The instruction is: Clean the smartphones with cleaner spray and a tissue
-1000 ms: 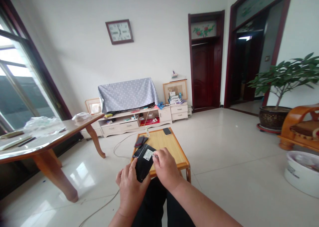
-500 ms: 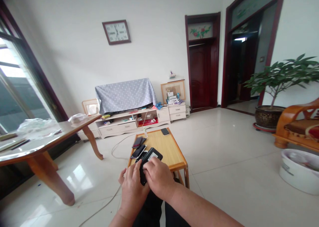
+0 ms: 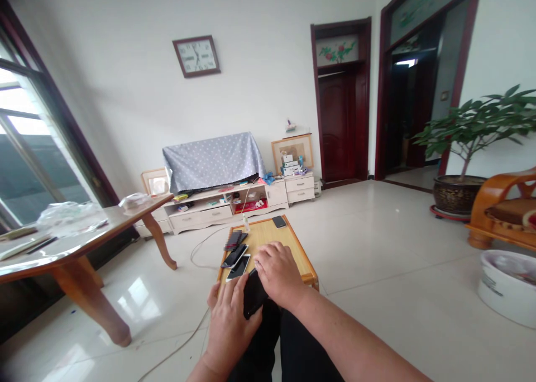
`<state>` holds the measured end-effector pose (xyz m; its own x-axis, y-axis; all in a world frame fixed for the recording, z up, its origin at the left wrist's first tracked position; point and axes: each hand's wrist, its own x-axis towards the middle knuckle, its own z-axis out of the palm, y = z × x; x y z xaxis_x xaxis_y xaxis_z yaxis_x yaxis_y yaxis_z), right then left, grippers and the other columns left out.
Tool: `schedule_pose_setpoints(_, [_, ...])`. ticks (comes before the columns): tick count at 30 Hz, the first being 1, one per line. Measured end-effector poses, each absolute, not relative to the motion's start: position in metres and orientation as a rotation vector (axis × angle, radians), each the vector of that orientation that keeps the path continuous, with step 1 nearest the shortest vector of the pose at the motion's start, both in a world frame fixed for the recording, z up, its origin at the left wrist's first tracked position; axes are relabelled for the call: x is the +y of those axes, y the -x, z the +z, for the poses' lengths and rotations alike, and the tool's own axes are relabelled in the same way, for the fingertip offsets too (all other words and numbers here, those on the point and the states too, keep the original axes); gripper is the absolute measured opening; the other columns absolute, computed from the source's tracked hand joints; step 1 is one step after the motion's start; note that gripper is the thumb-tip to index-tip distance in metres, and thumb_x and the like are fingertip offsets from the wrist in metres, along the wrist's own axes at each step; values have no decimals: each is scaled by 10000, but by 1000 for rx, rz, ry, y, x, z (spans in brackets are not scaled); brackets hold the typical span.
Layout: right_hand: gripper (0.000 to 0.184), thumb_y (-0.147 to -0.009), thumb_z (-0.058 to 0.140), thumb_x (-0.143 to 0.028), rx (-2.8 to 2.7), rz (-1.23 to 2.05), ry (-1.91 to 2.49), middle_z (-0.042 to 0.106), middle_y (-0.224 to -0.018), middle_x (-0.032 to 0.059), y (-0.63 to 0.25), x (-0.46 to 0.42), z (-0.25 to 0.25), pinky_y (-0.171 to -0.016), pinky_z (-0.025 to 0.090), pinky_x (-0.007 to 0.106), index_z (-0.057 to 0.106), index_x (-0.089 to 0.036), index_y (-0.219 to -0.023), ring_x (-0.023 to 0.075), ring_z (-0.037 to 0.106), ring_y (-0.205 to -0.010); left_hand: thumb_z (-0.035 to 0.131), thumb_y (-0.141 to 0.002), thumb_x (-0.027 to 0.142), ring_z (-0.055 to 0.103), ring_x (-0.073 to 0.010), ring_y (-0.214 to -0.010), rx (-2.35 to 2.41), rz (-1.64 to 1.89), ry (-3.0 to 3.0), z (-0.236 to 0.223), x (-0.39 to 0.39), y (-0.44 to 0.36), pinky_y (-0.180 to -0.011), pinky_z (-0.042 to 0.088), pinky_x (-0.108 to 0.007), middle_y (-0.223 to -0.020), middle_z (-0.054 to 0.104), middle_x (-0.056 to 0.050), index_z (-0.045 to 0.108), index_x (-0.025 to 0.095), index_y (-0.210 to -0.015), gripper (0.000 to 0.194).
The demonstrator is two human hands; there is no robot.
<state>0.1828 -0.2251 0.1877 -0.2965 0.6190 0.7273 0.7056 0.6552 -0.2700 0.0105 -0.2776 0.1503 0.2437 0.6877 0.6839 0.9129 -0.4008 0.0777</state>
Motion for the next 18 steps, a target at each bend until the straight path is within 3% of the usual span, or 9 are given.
schedule_pose_setpoints(2, [235, -940, 572, -177, -2117, -134, 961, 714, -1164, 61, -194, -220, 194, -1023, 368, 465, 704, -268, -1112, 280, 556, -1178, 665, -799, 292, 605, -286, -1166, -1449, -932, 2231, 154, -279, -11, -1187, 208, -538, -1234, 669, -102, 530, 231, -1354, 574])
schedule_pose_setpoints(4, [241, -927, 585, -178, -2233, -98, 940, 747, -1075, 40, -204, -217, 198, -1014, 355, 468, 727, -290, -1087, 271, 596, -1117, 655, -785, 250, 607, -278, -1156, -1429, -916, 2282, 158, -279, -11, -1210, 158, -554, -1235, 675, -85, 526, 250, -1364, 594])
schedule_pose_setpoints(11, [80, -793, 690, -211, -2367, 466, 895, 727, -768, -14, -226, -214, 197, -723, 400, 262, 758, -252, -782, 176, 624, -763, 589, -730, 136, 535, -280, -1268, -1362, -744, 2475, 168, -281, -9, -1242, 33, -586, -1318, 655, -58, 493, 298, -1426, 721])
schedule_pose_setpoints(14, [74, -757, 702, -240, -2233, 784, 925, 673, -657, -39, -227, -212, 187, -604, 355, 227, 706, -209, -690, 145, 566, -644, 568, -699, 98, 442, -295, -1386, -1333, -682, 2476, 168, -276, -5, -1248, 55, -576, -1430, 590, -41, 475, 311, -1455, 791])
schedule_pose_setpoints(18, [160, -770, 699, -340, -1739, 1211, 1062, 640, -628, -37, -215, -211, 163, -569, 373, 230, 682, -184, -741, 139, 550, -594, 543, -742, 78, 285, -308, -1504, -1409, -761, 2257, 163, -264, -1, -1241, 151, -554, -1584, 420, -57, 400, 288, -1517, 816])
